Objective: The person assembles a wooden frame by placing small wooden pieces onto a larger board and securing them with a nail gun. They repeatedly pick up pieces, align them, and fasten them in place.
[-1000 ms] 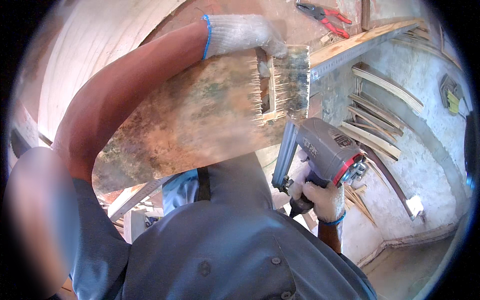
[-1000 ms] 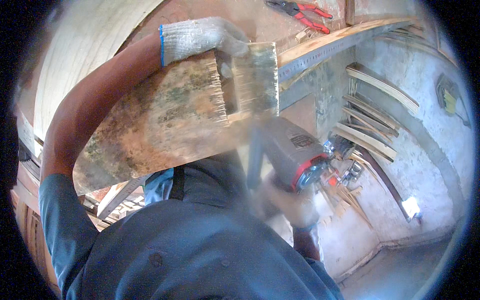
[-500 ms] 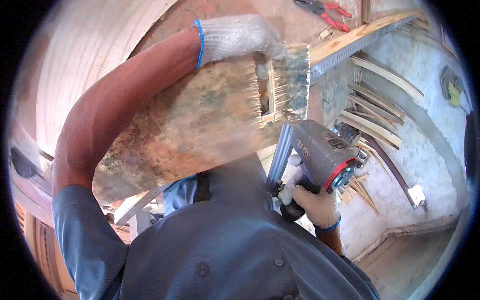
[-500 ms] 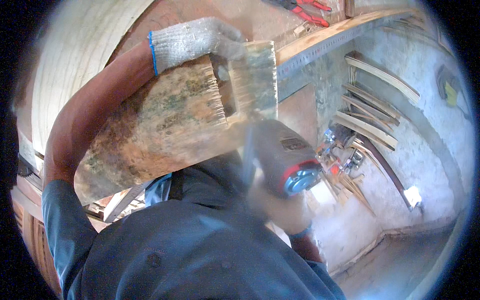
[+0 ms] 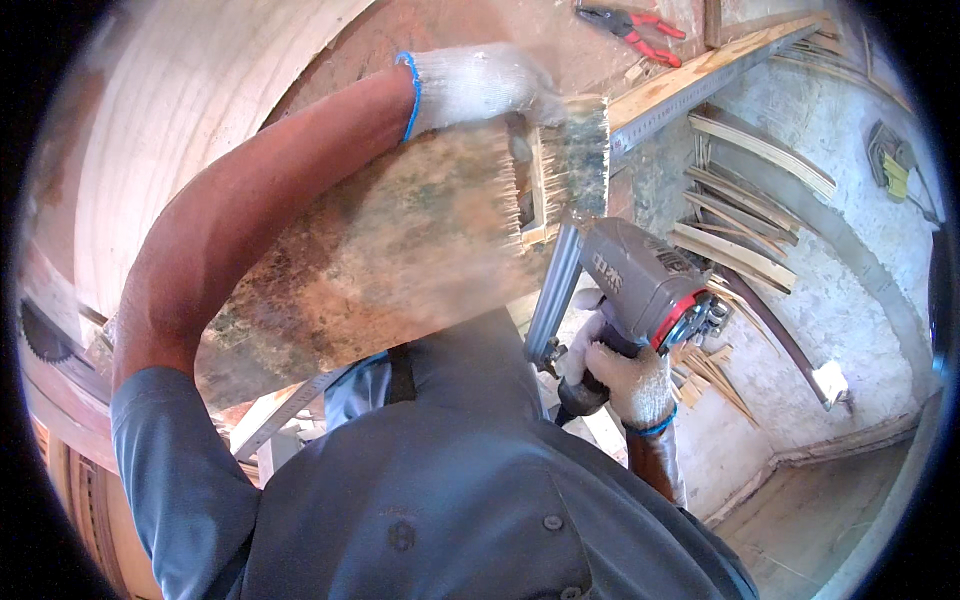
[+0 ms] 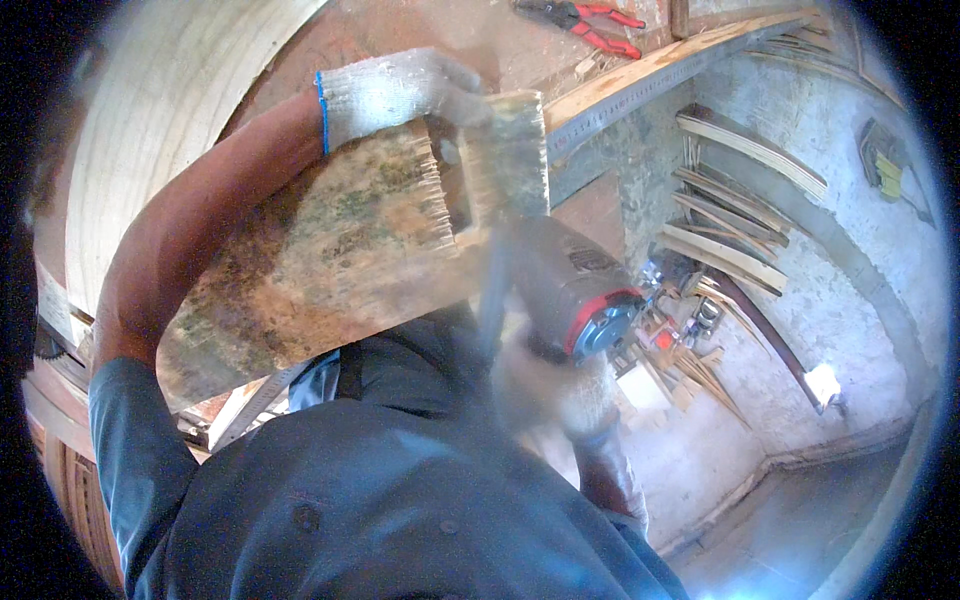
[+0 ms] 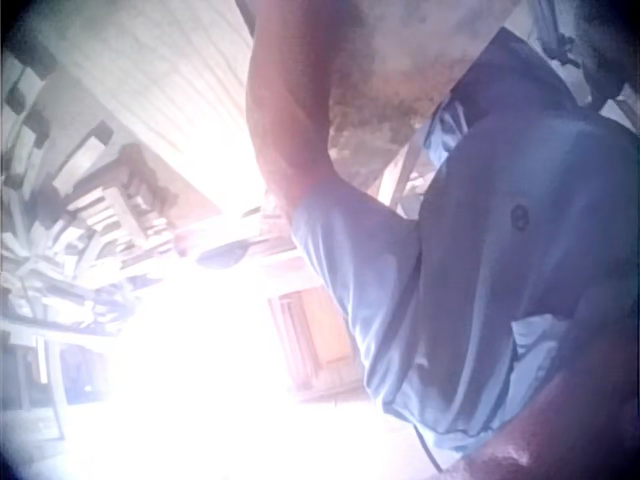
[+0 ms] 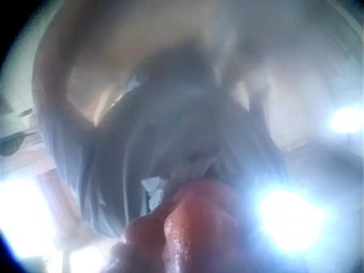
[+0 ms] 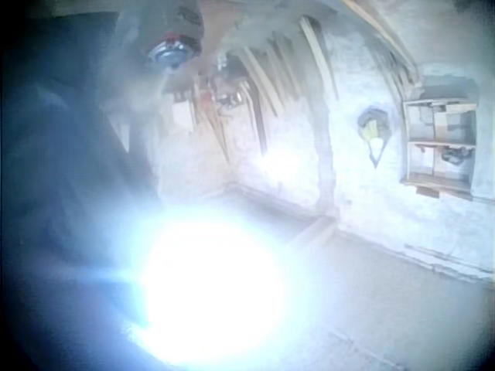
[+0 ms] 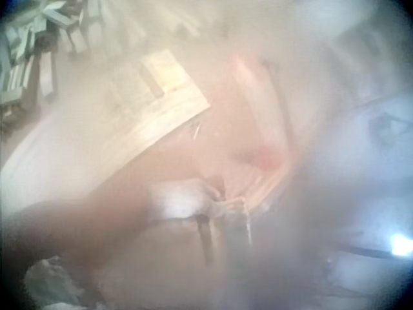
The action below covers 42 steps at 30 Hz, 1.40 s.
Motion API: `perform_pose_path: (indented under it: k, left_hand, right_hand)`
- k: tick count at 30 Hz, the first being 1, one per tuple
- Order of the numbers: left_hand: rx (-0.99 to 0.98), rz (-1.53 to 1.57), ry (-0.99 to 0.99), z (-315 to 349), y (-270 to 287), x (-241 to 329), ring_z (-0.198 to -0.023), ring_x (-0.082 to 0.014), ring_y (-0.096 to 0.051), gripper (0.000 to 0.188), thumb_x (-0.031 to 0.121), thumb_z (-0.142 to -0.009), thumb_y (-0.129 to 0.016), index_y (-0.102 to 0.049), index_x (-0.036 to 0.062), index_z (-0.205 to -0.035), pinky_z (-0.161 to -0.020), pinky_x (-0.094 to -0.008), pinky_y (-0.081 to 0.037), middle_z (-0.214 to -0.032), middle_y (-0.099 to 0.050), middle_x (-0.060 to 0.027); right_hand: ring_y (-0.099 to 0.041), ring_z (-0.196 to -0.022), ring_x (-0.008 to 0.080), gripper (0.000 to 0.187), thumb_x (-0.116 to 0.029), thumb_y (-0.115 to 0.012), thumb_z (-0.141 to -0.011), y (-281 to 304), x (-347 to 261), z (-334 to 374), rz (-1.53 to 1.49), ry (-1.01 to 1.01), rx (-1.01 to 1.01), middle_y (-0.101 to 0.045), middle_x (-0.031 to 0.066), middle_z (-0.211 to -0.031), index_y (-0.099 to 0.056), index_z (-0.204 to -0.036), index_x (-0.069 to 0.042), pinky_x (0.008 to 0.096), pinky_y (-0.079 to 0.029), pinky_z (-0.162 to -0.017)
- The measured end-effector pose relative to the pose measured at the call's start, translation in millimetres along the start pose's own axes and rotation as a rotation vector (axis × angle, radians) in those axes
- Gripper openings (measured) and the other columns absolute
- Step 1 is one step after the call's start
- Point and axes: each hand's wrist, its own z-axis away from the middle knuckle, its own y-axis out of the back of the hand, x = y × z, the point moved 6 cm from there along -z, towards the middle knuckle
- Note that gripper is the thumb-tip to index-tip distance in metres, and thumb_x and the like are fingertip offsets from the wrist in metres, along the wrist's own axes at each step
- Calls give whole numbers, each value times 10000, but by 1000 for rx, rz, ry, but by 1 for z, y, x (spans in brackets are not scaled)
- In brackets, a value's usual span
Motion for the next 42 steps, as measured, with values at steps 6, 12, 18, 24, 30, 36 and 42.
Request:
perform_pose_path:
  k: [6,12,18,24,30,36,42]
  left_hand:
    - [33,-93,-215,-3,7,-19,-789,-202,-738,356,354,-984,-702,-706,1,-937,-770,-367,-568,-842,-723,-109]
    - [-33,-10,-15,12,-2,-4,-898,-202,-726,342,331,-995,-671,-732,-5,-975,-819,-382,-549,-906,-738,-114]
    - [2,-87,-123,5,-16,-19,-853,-287,-698,390,348,-974,-643,-751,-27,-985,-819,-434,-525,-903,-746,-163]
    - [71,-464,-255,12,-55,-6,-944,-410,-690,506,473,-990,-562,-745,1,-1012,-867,-495,-521,-942,-721,-254]
    - [330,-251,-80,17,-35,-12,-1006,-473,-676,395,340,-1077,-458,-685,18,-1102,-896,-529,-526,-1058,-719,-263]
    - [412,-206,-137,18,-30,-14,-1004,-453,-679,246,193,-1030,-519,-672,31,-1133,-851,-522,-545,-1081,-721,-251]
    - [403,-217,-171,21,-28,-11,-1029,-450,-676,230,187,-1013,-539,-657,27,-1128,-861,-521,-553,-1098,-717,-247]
  right_hand:
    - [-709,-922,158,457,-13,-782,-839,-7,-28,-3,93,12,-59,-716,73,-1027,-632,-1270,8,335,-584,-801]
    - [-727,-841,157,351,-38,-797,-845,-20,-42,-12,54,-1,-89,-745,62,-947,-674,-1173,-14,336,-582,-754]
    - [-725,-875,152,318,-63,-820,-839,-16,-38,-8,97,2,-47,-745,64,-962,-689,-1126,-17,337,-583,-767]
    - [-721,-889,155,341,-78,-853,-818,4,-17,5,149,15,-22,-743,57,-967,-702,-1118,-25,335,-587,-779]
    - [-720,-915,156,350,-90,-827,-847,1,-23,-5,196,26,-63,-744,52,-968,-696,-1165,-26,335,-585,-787]
    - [-684,-746,175,410,-2,-651,-852,-17,-22,-13,165,55,-94,-680,71,-840,-597,-1256,35,332,-568,-690]
    - [-678,-686,176,392,32,-611,-893,-31,-30,-16,170,136,-105,-652,71,-790,-568,-1281,61,333,-567,-648]
